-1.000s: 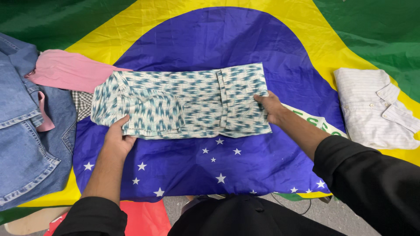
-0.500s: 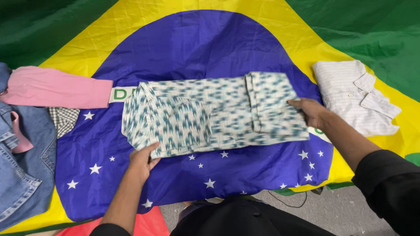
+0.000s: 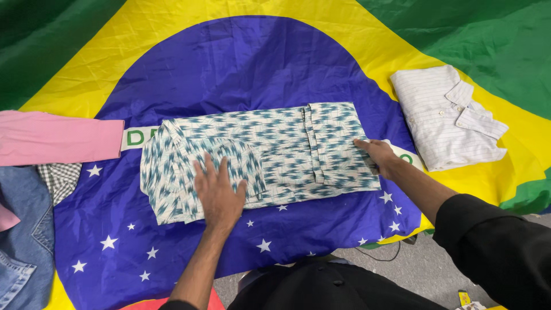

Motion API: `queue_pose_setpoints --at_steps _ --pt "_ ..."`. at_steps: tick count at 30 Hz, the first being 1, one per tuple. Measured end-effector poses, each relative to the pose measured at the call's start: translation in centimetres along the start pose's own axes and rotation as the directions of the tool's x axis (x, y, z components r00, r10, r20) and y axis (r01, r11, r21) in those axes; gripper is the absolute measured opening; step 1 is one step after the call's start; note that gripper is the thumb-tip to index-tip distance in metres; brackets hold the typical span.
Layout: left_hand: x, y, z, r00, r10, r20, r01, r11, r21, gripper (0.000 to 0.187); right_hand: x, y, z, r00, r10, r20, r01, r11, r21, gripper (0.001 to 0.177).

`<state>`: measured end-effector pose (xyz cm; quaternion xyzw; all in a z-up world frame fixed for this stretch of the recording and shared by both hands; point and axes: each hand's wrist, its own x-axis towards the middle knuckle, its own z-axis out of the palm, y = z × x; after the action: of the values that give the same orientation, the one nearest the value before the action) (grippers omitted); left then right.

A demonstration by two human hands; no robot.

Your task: The person folds a patterned short-sleeved shirt, then a pair of light-wash denim jeans, and finally a pink long-sleeved shirt on a Brazilian flag spread on the floor. Each item is folded into a neat rectangle and placed aside.

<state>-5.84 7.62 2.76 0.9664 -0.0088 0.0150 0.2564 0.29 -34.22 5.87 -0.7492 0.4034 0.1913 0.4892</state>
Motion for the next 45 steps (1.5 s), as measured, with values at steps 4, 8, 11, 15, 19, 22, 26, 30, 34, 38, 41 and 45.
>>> queue_pose_setpoints --at_steps 4,8,11,15,19,22,26,30,34,38,41,45 --pt "1.8 1.1 3.0 0.905 -0.055 0.421 0.018 0.996 0.092 0.091 -0.4 -0.1 -0.1 0.999 -0.029 0.014 0.028 0.998 0.053 0.042" --pt "2.0 0.5 4.8 0.827 -0.128 0.547 0.088 0.991 0.099 0.104 -1.2 -0.4 -0.2 0.996 -0.088 0.018 0.085 0.988 0.126 0.041" --pt "2.4 1.0 4.9 0.832 -0.14 0.537 0.118 0.99 0.074 0.102 -2.2 -1.5 -0.5 0.985 -0.167 0.036 0.16 0.976 0.146 0.039" --pt "3.7 5.2 3.3 0.932 0.023 0.363 0.014 0.995 -0.099 0.089 -4.8 -4.7 0.2 0.948 -0.298 0.11 0.269 0.938 0.218 0.036" --pt "6.0 10.6 -0.3 0.812 0.082 0.578 0.487 0.452 -0.748 0.092 -8.7 -8.0 3.9 0.873 -0.464 0.149 0.462 0.885 0.054 0.036" --pt "7.6 12.0 -2.6 0.744 -0.014 0.668 0.633 0.335 -0.698 0.081 -12.0 -9.0 8.5 0.813 -0.5 0.299 0.527 0.849 -0.013 0.046" --pt "8.4 9.4 -1.3 0.773 -0.219 0.595 0.634 0.248 -0.733 0.065 -14.6 -8.3 12.4 0.643 -0.486 0.592 0.623 0.781 -0.035 0.06" --pt "8.5 5.4 3.4 0.902 -0.287 0.322 0.425 0.469 -0.774 0.054 -13.7 -6.2 13.4 0.687 -0.535 0.492 0.671 0.727 -0.146 0.056" --pt "9.0 2.6 6.2 0.913 -0.358 0.196 0.408 0.809 -0.424 0.054 -10.5 -4.3 13.4 0.545 -0.729 0.414 0.838 0.47 -0.276 0.056" --pt "8.8 0.8 6.1 0.907 -0.367 0.205 0.42 0.826 -0.375 0.055 -8.4 -3.1 13.8 0.422 -0.808 0.412 0.888 0.275 -0.369 0.059" --pt "8.2 0.3 4.7 0.899 -0.376 0.226 0.437 0.809 -0.392 0.059 -8.8 -3.1 14.7 0.428 -0.789 0.442 0.881 0.254 -0.399 0.063" --pt "7.1 0.8 1.4 0.813 -0.38 0.442 0.582 0.578 -0.573 0.052 -11.4 -4.1 16.2 0.384 -0.748 0.542 0.901 0.176 -0.396 0.075"
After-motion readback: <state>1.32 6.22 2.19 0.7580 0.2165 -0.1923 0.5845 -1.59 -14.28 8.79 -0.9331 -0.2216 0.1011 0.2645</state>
